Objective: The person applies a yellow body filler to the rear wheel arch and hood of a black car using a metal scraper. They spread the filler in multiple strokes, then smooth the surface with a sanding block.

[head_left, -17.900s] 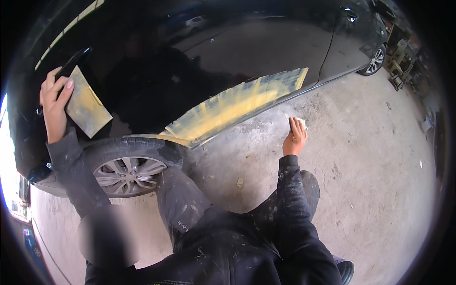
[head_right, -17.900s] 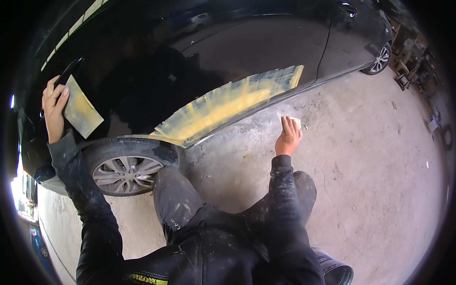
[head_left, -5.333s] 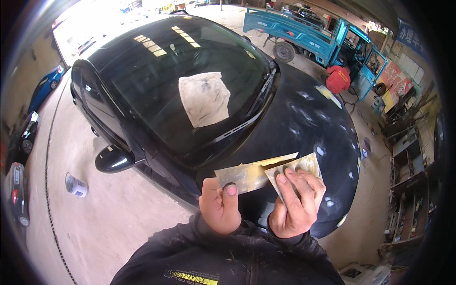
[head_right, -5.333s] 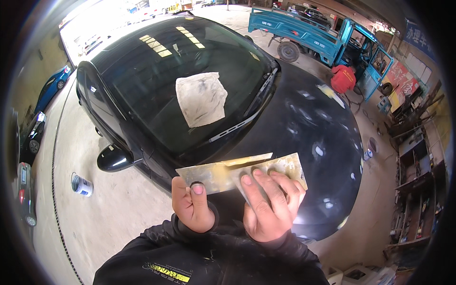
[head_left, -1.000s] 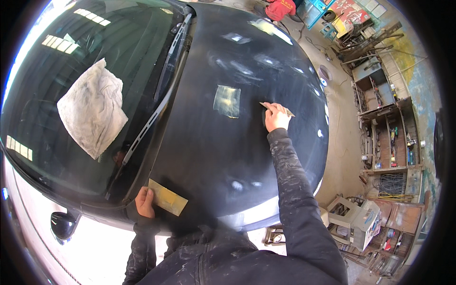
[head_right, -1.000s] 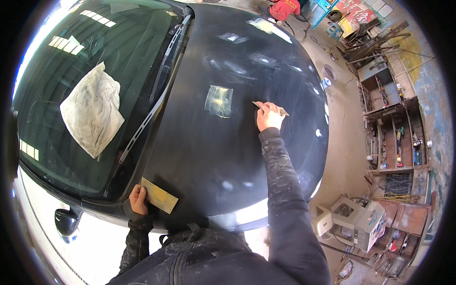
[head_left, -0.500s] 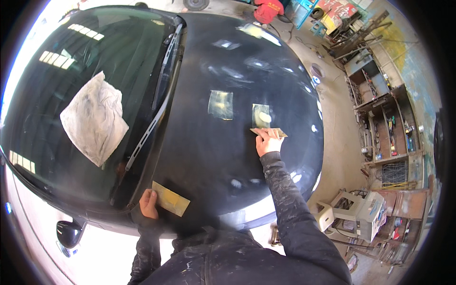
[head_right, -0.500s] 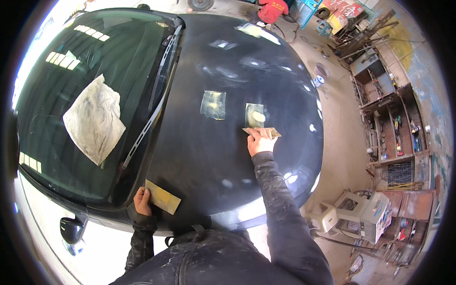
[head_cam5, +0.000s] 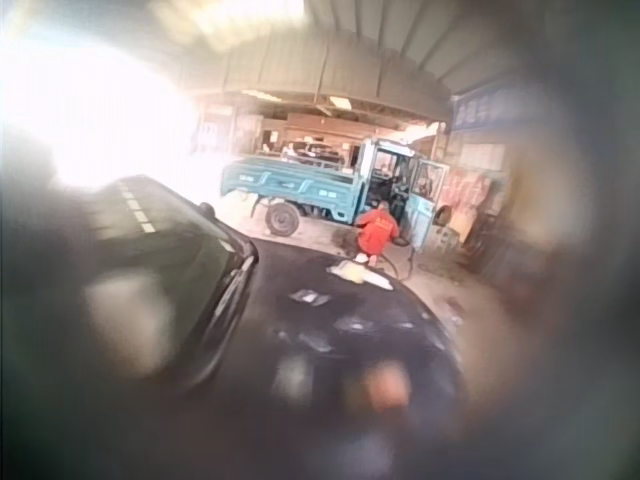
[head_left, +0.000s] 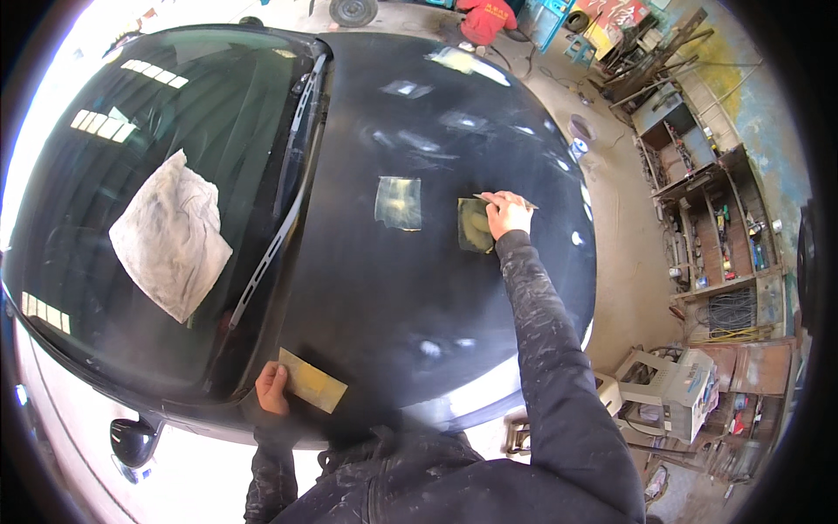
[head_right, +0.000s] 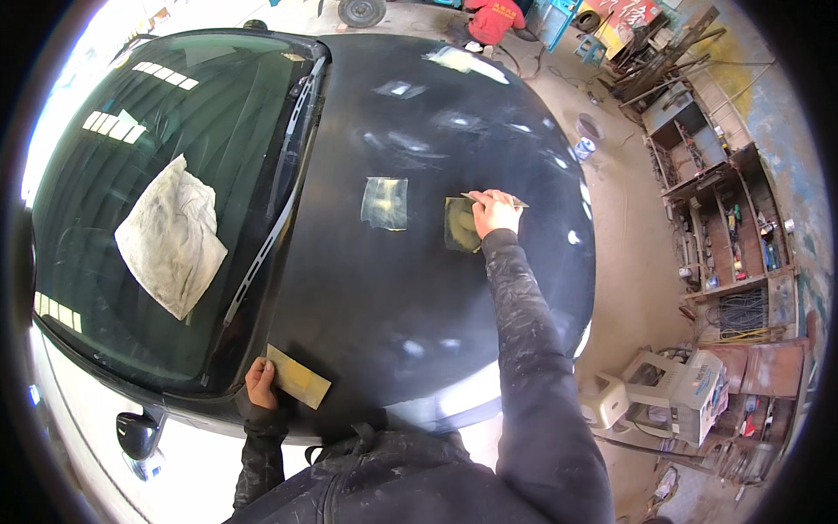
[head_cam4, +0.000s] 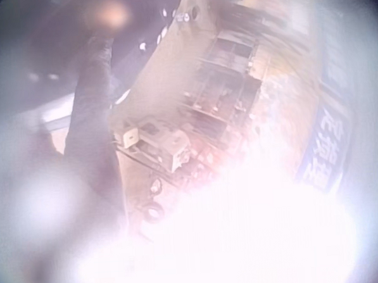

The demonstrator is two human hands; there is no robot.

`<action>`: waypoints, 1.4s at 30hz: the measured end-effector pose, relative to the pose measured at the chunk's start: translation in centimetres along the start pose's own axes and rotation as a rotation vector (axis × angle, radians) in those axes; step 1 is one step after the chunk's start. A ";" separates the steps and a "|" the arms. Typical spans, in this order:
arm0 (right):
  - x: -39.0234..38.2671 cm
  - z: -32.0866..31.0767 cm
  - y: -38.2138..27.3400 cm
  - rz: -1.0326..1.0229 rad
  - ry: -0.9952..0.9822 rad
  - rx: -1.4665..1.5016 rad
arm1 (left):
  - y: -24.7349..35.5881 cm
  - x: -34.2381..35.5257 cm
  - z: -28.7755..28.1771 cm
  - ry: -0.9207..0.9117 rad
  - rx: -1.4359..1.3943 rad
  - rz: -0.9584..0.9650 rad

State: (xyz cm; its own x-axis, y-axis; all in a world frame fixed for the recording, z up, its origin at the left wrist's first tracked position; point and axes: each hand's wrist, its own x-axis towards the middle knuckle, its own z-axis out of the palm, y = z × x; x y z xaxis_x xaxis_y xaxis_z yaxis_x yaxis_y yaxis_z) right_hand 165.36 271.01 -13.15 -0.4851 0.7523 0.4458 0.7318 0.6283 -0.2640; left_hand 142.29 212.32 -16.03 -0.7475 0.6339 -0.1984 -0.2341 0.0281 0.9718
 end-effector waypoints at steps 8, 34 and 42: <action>-4.6 1.2 0.1 -0.073 0.087 -0.040 | 0.5 -0.4 0.3 0.012 0.042 -0.005; -28.5 -11.8 -18.3 -0.113 0.018 0.061 | -2.2 1.5 -0.1 -0.038 -0.089 0.126; -28.1 -7.8 -20.2 -0.054 -0.132 -0.157 | -3.0 1.8 -0.1 -0.040 -0.104 0.175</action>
State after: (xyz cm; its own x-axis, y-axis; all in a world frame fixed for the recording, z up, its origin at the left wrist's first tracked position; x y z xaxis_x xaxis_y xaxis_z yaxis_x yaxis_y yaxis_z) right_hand 167.93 235.61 -13.64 -0.5767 0.7444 0.3367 0.7636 0.6376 -0.1016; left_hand 141.60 213.33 -19.30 -0.7579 0.6521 -0.0203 -0.1671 -0.1638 0.9722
